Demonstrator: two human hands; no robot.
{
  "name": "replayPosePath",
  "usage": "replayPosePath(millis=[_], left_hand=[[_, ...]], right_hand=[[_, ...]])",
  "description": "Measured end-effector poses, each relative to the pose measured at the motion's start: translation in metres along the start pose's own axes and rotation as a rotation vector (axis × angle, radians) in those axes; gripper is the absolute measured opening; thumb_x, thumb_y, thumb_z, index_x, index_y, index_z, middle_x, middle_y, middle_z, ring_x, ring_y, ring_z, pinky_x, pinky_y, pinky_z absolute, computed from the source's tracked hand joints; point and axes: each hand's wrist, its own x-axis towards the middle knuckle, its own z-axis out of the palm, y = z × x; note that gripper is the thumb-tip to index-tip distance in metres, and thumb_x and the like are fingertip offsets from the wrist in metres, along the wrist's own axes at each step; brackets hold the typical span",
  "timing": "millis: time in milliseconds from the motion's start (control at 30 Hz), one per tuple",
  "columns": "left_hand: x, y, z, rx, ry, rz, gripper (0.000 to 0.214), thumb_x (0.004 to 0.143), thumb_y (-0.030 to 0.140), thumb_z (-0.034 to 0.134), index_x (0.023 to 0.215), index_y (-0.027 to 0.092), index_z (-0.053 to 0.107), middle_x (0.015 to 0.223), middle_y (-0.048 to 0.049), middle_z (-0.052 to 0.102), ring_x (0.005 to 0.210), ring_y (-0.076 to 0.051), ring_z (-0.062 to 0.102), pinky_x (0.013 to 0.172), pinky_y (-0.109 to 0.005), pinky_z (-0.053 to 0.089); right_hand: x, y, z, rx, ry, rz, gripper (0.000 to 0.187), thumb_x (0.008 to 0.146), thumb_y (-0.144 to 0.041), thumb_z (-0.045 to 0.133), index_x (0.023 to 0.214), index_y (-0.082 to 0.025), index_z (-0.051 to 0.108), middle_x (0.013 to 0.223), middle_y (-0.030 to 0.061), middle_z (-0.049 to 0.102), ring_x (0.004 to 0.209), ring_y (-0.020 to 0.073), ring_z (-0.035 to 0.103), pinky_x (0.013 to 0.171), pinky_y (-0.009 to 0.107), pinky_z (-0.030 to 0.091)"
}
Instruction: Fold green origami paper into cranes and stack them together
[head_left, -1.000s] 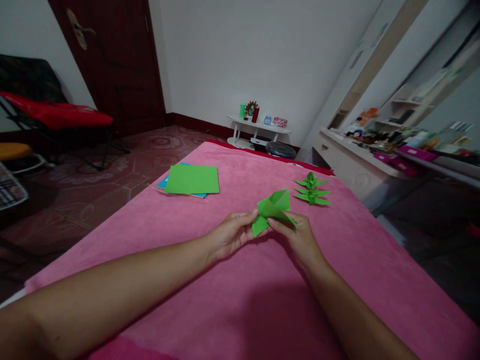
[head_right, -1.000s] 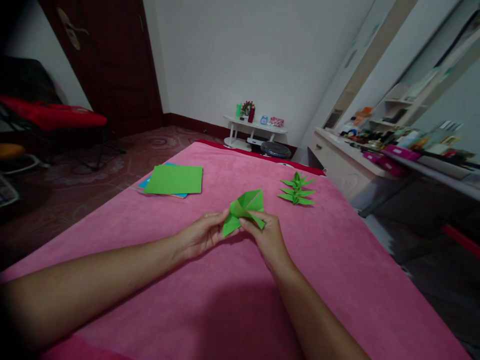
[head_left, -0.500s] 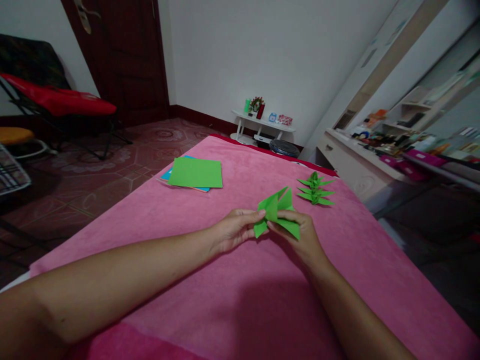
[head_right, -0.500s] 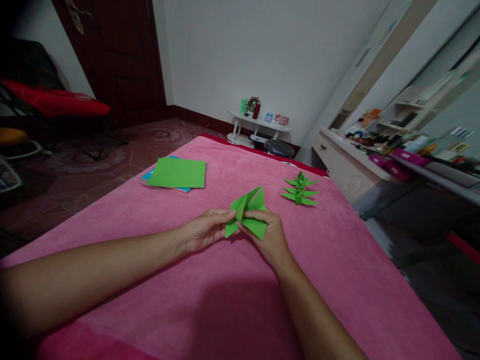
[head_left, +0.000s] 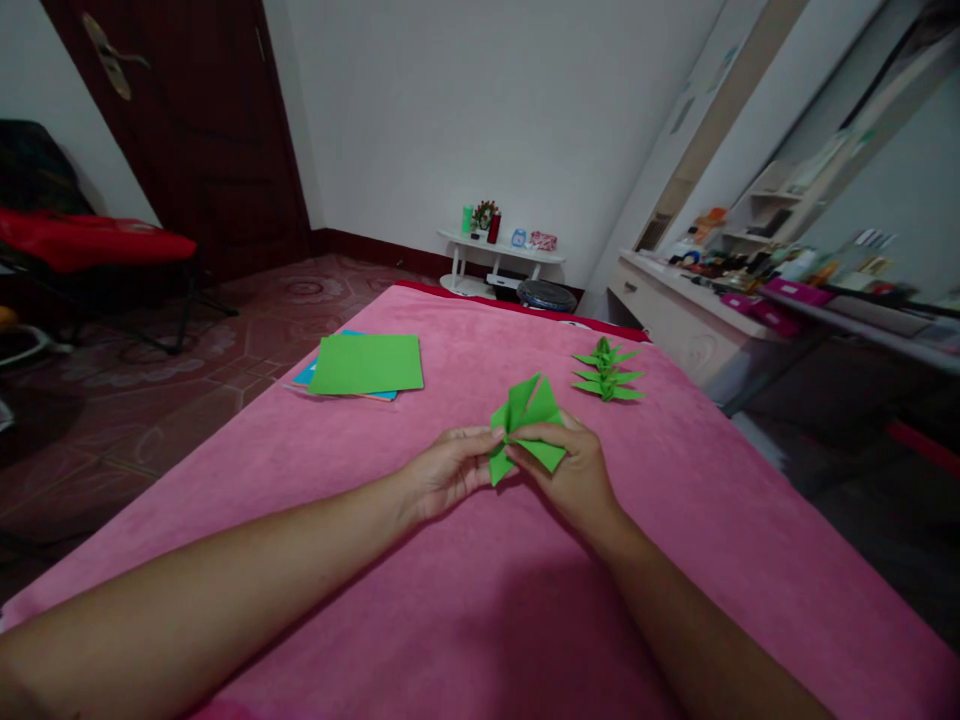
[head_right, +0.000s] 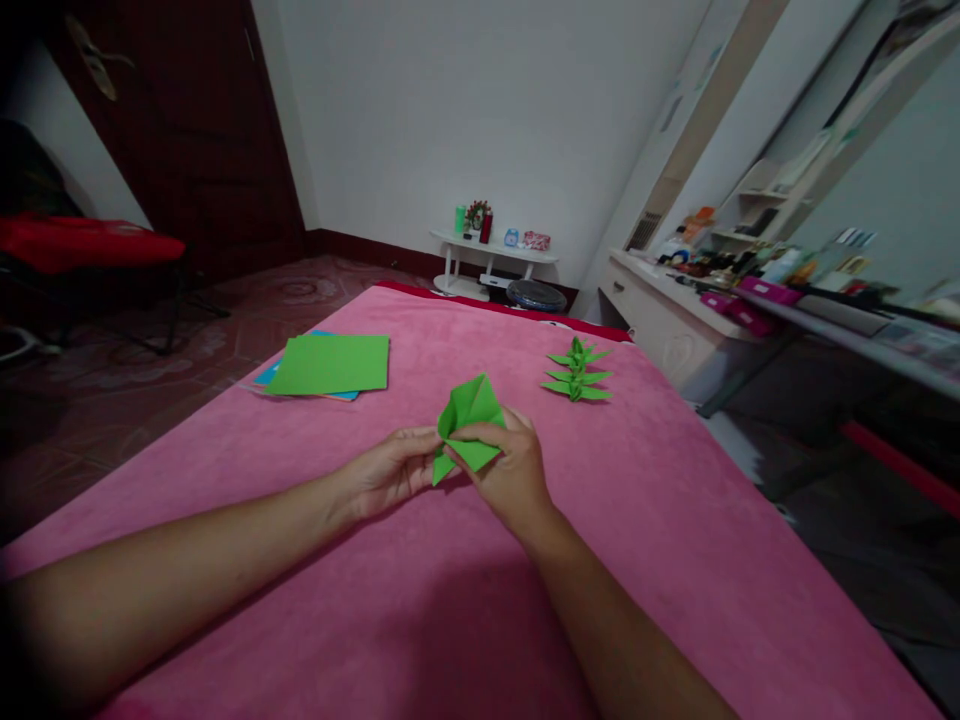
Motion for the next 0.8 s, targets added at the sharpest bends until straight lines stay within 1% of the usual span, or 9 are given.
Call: replayPosePath(millis=[100,200,333,467,600,700,800], left_hand=[[-0.001,0.001,0.001,0.016,-0.018,-0.011,0.015,0.080,0.009,0.059,0.091,0.006,0.069,0.091,-0.0116,0.071,0.079,-0.016,0.067,0.079,-0.027,0.054],[-0.002,0.003,0.002,-0.009,0.006,-0.040,0.017,0.083,0.013,0.057,0.093,0.007,0.068,0.094,-0.0116,0.071,0.079,-0.016,0.067,0.079,-0.028,0.054],[-0.003,0.005,0.003,-0.036,0.035,-0.046,0.022,0.087,0.025,0.056,0.095,0.008,0.067,0.094,-0.0118,0.071,0.080,-0.016,0.067,0.081,-0.028,0.054],[-0.004,0.003,0.001,-0.031,0.057,-0.038,0.024,0.085,0.028,0.059,0.099,0.010,0.066,0.097,-0.0106,0.071,0.081,-0.017,0.067,0.081,-0.031,0.054],[-0.003,0.001,0.000,-0.013,0.064,-0.011,0.018,0.083,0.023,0.062,0.095,0.010,0.066,0.096,-0.0096,0.071,0.082,-0.017,0.067,0.082,-0.030,0.053],[-0.002,0.000,0.003,0.018,0.090,0.003,0.012,0.079,0.014,0.062,0.088,0.009,0.067,0.089,-0.0088,0.071,0.077,-0.015,0.067,0.078,-0.027,0.054],[-0.002,0.000,0.005,0.032,0.106,0.011,0.011,0.076,0.009,0.061,0.086,0.008,0.068,0.084,-0.0078,0.071,0.073,-0.014,0.066,0.075,-0.026,0.054]], right_hand=[[0.000,0.002,0.000,-0.033,0.000,-0.063,0.008,0.075,-0.031,0.070,0.076,-0.024,0.073,0.084,0.0055,0.067,0.079,0.0206,0.059,0.076,0.037,0.045],[0.002,0.002,-0.002,-0.120,-0.006,-0.137,0.006,0.073,-0.030,0.072,0.076,-0.026,0.074,0.082,0.0037,0.066,0.081,0.0204,0.058,0.082,0.039,0.041],[0.003,-0.001,-0.007,-0.223,-0.027,-0.211,0.008,0.071,-0.028,0.072,0.080,-0.027,0.074,0.083,0.0031,0.065,0.080,0.0195,0.057,0.090,0.042,0.035],[0.003,-0.003,-0.011,-0.344,-0.068,-0.261,0.011,0.072,-0.027,0.071,0.082,-0.028,0.073,0.087,0.0042,0.065,0.085,0.0208,0.057,0.096,0.045,0.030],[0.002,-0.007,-0.013,-0.435,-0.081,-0.310,0.017,0.072,-0.025,0.069,0.087,-0.029,0.073,0.087,0.0043,0.064,0.084,0.0209,0.055,0.098,0.046,0.029],[0.002,-0.011,-0.013,-0.476,-0.081,-0.327,0.022,0.074,-0.022,0.065,0.094,-0.027,0.071,0.089,0.0051,0.063,0.086,0.0213,0.054,0.100,0.046,0.027],[0.001,-0.014,-0.011,-0.500,-0.071,-0.326,0.023,0.076,-0.023,0.062,0.097,-0.025,0.070,0.087,0.0057,0.062,0.086,0.0215,0.053,0.102,0.046,0.027]])
